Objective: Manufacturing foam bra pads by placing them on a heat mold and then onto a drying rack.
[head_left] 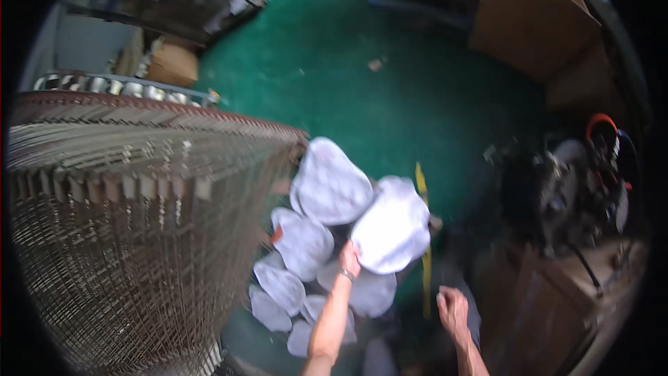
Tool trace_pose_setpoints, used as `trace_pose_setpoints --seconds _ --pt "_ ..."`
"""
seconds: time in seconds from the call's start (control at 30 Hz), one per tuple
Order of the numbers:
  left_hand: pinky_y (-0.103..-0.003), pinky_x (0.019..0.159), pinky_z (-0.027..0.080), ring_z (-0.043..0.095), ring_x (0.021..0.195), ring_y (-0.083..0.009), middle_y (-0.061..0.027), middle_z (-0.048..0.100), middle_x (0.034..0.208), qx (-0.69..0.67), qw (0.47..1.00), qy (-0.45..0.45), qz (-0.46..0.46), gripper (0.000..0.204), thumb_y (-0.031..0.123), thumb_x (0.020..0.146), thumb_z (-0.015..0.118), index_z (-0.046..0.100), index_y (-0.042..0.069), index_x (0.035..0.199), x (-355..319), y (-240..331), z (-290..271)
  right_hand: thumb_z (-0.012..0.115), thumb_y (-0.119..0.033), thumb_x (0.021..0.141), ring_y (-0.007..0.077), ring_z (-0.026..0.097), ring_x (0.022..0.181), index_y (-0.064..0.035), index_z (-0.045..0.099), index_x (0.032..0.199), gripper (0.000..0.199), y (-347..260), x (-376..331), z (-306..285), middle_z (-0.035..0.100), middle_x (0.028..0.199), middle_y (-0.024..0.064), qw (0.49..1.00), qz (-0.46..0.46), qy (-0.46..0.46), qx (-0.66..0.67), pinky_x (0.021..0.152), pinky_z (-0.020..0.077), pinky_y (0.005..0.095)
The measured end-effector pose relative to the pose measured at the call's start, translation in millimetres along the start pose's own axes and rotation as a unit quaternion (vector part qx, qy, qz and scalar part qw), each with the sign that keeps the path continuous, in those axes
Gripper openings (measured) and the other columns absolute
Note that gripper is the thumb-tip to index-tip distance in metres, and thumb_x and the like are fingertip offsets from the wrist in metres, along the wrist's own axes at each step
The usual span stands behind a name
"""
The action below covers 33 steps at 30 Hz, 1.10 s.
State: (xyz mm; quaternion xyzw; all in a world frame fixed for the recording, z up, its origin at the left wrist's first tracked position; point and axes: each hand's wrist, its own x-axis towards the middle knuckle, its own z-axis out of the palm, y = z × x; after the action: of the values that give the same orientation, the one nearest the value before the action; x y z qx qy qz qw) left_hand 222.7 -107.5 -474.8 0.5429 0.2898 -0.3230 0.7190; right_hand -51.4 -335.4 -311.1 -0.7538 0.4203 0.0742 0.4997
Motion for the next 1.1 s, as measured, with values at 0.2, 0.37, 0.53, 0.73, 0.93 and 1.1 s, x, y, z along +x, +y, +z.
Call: trace_pose_setpoints --seconds 0.2,0.37,0.53,0.73,0.93,1.1 --pt "-0.051 0.111 0.038 0.054 0.127 -0.0324 -0.0152 0.058 0.134 0.174 0.955 0.224 -0.089 0.04 0.027 0.098 0.045 0.054 0.001 0.127 93 -14 -53 0.063 -0.014 0.084 0.0405 0.066 0.088 -0.0009 0.072 0.098 0.022 -4 58 5 0.068 0.09 0.0235 0.999 -0.043 0.018 0.013 0.08 0.0517 0.0479" --pt "-0.05 0.117 0.03 0.033 0.145 -0.0355 -0.0213 0.032 0.158 0.464 0.813 0.335 -0.11 0.08 0.056 0.094 0.055 0.033 0.006 0.152 30 19 9 0.062 -0.013 0.084 0.0398 0.065 0.086 0.0 0.07 0.103 0.025 -17 63 -29 0.067 0.091 0.0225 0.998 -0.036 0.04 0.043 0.08 0.0518 0.0464" --pt "-0.043 0.116 0.032 0.038 0.141 -0.036 -0.0219 0.039 0.152 0.625 0.77 0.128 -0.01 0.069 0.042 0.091 0.06 0.039 0.009 0.148 -70 47 113 0.056 -0.028 0.097 0.0379 0.063 0.107 -0.0022 0.067 0.117 0.034 -76 8 -150 0.068 0.113 0.019 0.996 -0.016 0.084 0.037 0.096 0.0491 0.0446" --pt "-0.052 0.119 0.022 0.033 0.142 -0.039 -0.0218 0.05 0.144 0.673 0.734 -0.039 0.086 0.047 0.023 0.092 0.05 0.056 0.005 0.135 -183 28 149 0.057 -0.018 0.097 0.0368 0.063 0.108 -0.0017 0.065 0.12 0.029 -113 -107 -249 0.067 0.114 0.0197 0.977 -0.004 0.212 0.035 0.097 0.0489 0.0429" --pt "-0.042 0.104 0.045 0.057 0.122 -0.0343 -0.017 0.063 0.129 0.666 0.707 -0.175 0.16 0.058 0.038 0.087 0.062 0.055 0.01 0.138 -284 49 207 0.059 -0.01 0.086 0.0374 0.064 0.088 0.0035 0.067 0.103 0.023 -74 -254 -239 0.065 0.094 0.0202 0.904 0.012 0.424 0.059 0.082 0.0514 0.0439" --pt "-0.039 0.094 0.051 0.066 0.107 -0.0303 -0.0186 0.069 0.113 0.654 0.672 -0.297 0.177 0.044 0.031 0.088 0.062 0.063 0.006 0.125 -358 50 190 0.057 -0.011 0.091 0.0352 0.066 0.09 0.0023 0.068 0.104 0.022 -79 -399 -212 0.067 0.098 0.0197 0.854 0.085 0.513 0.036 0.083 0.0516 0.0418"
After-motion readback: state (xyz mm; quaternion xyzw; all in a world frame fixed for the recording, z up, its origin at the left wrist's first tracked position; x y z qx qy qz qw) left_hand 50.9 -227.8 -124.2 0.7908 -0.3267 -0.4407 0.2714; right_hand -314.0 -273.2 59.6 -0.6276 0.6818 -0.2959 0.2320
